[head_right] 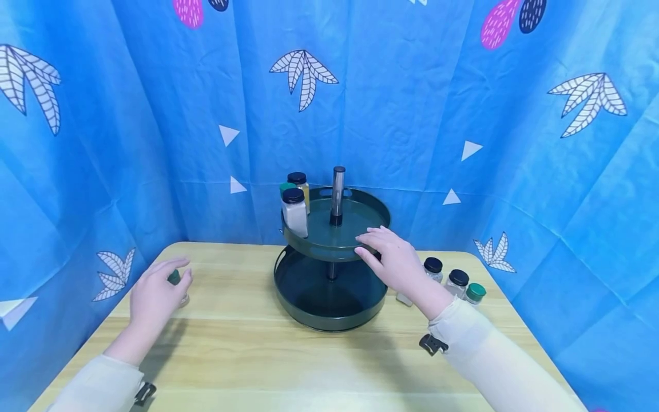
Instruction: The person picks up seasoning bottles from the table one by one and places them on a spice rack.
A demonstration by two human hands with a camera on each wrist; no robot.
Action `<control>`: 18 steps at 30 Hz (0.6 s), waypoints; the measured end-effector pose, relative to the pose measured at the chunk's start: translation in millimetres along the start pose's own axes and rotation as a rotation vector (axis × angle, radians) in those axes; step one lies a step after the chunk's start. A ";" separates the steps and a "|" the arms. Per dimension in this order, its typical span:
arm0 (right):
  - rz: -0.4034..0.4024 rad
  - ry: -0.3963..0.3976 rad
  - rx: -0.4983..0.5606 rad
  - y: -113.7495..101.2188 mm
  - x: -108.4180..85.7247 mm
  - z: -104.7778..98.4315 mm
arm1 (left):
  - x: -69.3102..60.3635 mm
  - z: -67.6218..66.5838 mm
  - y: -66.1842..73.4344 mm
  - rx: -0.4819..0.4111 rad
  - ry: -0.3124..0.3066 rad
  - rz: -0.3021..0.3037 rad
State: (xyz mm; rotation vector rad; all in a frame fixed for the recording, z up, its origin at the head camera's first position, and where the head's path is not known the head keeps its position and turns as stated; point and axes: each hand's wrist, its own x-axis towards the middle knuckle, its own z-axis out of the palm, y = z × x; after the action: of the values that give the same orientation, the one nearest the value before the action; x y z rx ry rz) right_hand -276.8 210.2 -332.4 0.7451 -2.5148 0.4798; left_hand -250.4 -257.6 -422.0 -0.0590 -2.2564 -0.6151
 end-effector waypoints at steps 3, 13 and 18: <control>-0.010 0.012 -0.002 0.7 -0.4 0.7 | -2.3 -1.2 -2.8 0.016 -0.018 -0.022; -0.015 0.013 0.002 -0.8 -0.8 0.6 | -5.5 -1.3 -17.3 0.054 -0.060 -0.072; -0.015 0.013 -0.003 -0.6 -0.4 0.3 | -4.0 -0.1 -24.8 0.065 -0.066 -0.078</control>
State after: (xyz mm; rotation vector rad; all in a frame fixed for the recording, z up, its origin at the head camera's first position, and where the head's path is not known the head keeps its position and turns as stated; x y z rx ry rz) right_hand -276.2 209.7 -332.7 0.7569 -2.4952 0.4747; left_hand -253.3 -279.0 -435.0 0.0423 -2.3496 -0.5881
